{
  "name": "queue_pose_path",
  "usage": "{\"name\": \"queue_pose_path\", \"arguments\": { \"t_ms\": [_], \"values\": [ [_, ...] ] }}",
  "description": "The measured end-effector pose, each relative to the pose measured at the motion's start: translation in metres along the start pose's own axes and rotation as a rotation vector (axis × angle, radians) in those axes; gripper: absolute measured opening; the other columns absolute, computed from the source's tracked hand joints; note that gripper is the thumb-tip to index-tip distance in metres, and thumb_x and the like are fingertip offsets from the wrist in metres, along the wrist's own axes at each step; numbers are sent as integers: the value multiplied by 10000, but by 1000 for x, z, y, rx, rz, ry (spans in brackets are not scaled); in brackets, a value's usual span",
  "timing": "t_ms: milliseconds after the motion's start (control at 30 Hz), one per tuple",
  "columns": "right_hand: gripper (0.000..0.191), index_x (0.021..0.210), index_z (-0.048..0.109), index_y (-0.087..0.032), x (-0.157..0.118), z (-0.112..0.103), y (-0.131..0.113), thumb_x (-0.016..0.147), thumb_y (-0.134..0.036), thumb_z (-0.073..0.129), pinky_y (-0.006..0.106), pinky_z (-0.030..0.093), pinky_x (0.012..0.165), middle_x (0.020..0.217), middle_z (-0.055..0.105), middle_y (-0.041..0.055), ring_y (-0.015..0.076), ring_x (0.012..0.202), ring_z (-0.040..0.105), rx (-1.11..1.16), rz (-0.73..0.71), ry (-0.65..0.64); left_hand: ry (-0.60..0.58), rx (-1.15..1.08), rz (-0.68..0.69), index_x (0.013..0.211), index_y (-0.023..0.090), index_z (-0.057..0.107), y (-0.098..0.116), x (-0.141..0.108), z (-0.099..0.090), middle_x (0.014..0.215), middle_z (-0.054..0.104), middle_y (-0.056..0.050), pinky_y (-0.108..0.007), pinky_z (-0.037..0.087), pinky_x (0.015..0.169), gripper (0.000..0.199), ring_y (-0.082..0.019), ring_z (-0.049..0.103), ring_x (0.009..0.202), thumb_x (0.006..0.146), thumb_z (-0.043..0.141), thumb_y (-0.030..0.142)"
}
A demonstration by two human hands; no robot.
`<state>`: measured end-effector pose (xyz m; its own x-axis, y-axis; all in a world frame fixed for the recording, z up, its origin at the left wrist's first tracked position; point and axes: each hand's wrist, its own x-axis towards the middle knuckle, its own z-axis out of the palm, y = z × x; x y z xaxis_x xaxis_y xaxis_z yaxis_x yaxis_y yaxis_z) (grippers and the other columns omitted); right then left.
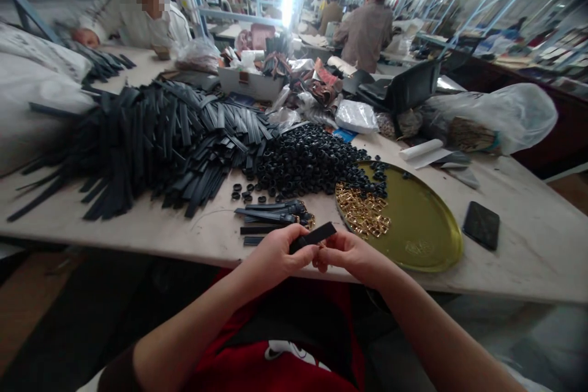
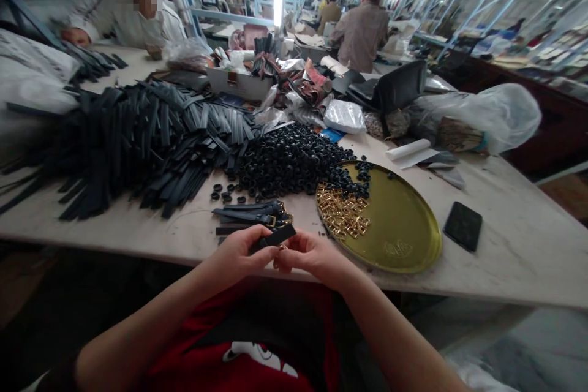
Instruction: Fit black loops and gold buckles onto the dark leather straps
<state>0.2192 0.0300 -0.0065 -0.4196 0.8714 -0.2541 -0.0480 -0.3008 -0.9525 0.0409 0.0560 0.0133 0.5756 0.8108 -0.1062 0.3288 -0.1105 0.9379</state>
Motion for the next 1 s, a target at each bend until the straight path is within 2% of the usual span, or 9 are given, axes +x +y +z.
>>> {"name": "queue_pose_path", "arguments": {
  "t_ms": [100, 167, 333, 467, 600, 733, 867, 933, 1000],
  "values": [
    [240, 784, 543, -165, 4, 14, 7, 724, -371, 651, 185, 374, 481, 630, 558, -35, 55, 495, 481, 221, 59, -6, 22, -21, -32, 770, 153, 584, -9, -9, 1, 701, 635, 10, -207, 389, 594, 165, -117, 530, 630, 764, 492, 290],
    [244, 805, 535, -173, 5, 20, 10, 725, -370, 654, 168, 353, 456, 627, 548, -43, 45, 475, 466, 291, 94, 11, 51, -37, -68, 753, 141, 587, -16, -14, 2, 674, 613, 10, -205, 378, 566, 177, -112, 510, 604, 752, 494, 292],
    [298, 886, 527, -174, 2, 32, 14, 706, -362, 673, 167, 353, 457, 609, 539, -52, 53, 490, 464, 143, 32, 63, 37, -197, -162, 767, 131, 565, -26, -20, 6, 651, 581, 12, -198, 375, 542, 220, -99, 491, 580, 745, 512, 344],
    [297, 937, 530, -176, -4, 36, 16, 711, -311, 668, 175, 358, 464, 631, 544, -46, 55, 495, 461, 136, 41, 14, -37, -279, -272, 754, 128, 562, -30, -22, 8, 566, 521, 38, -182, 310, 450, 184, -75, 423, 479, 708, 525, 302],
    [503, 1107, 486, -226, -6, 41, 18, 654, -208, 703, 191, 405, 557, 717, 550, -47, 62, 584, 501, 302, 32, 5, 83, -265, -263, 777, 131, 565, -29, -22, 9, 570, 476, 51, -179, 280, 444, 208, -67, 380, 478, 732, 489, 320],
    [387, 1013, 526, -223, -1, 45, 25, 668, -263, 698, 203, 396, 535, 684, 566, -48, 73, 567, 498, 220, -50, 140, 107, -136, -225, 719, 131, 572, -25, -21, 9, 620, 518, 31, -192, 314, 491, 191, -89, 429, 553, 724, 498, 306],
    [255, 836, 593, -200, 3, 42, 31, 640, -301, 720, 222, 413, 556, 658, 584, -40, 83, 575, 509, 192, -108, 312, 64, -144, -207, 737, 147, 555, -26, -23, 8, 576, 476, 46, -194, 298, 471, 232, -87, 410, 518, 769, 462, 357],
    [222, 773, 604, -187, 5, 40, 32, 631, -305, 728, 230, 428, 563, 646, 579, -38, 80, 560, 505, 266, -84, 383, 54, -153, -187, 760, 156, 539, -29, -26, 7, 557, 454, 50, -195, 304, 470, 287, -89, 407, 506, 814, 409, 406],
    [255, 774, 603, -190, 7, 40, 32, 598, -300, 750, 228, 440, 542, 645, 567, -43, 74, 538, 500, 436, -28, 439, 79, -99, -168, 791, 160, 540, -30, -29, 5, 582, 473, 40, -198, 325, 492, 320, -100, 431, 535, 841, 373, 428]
  ]
}}
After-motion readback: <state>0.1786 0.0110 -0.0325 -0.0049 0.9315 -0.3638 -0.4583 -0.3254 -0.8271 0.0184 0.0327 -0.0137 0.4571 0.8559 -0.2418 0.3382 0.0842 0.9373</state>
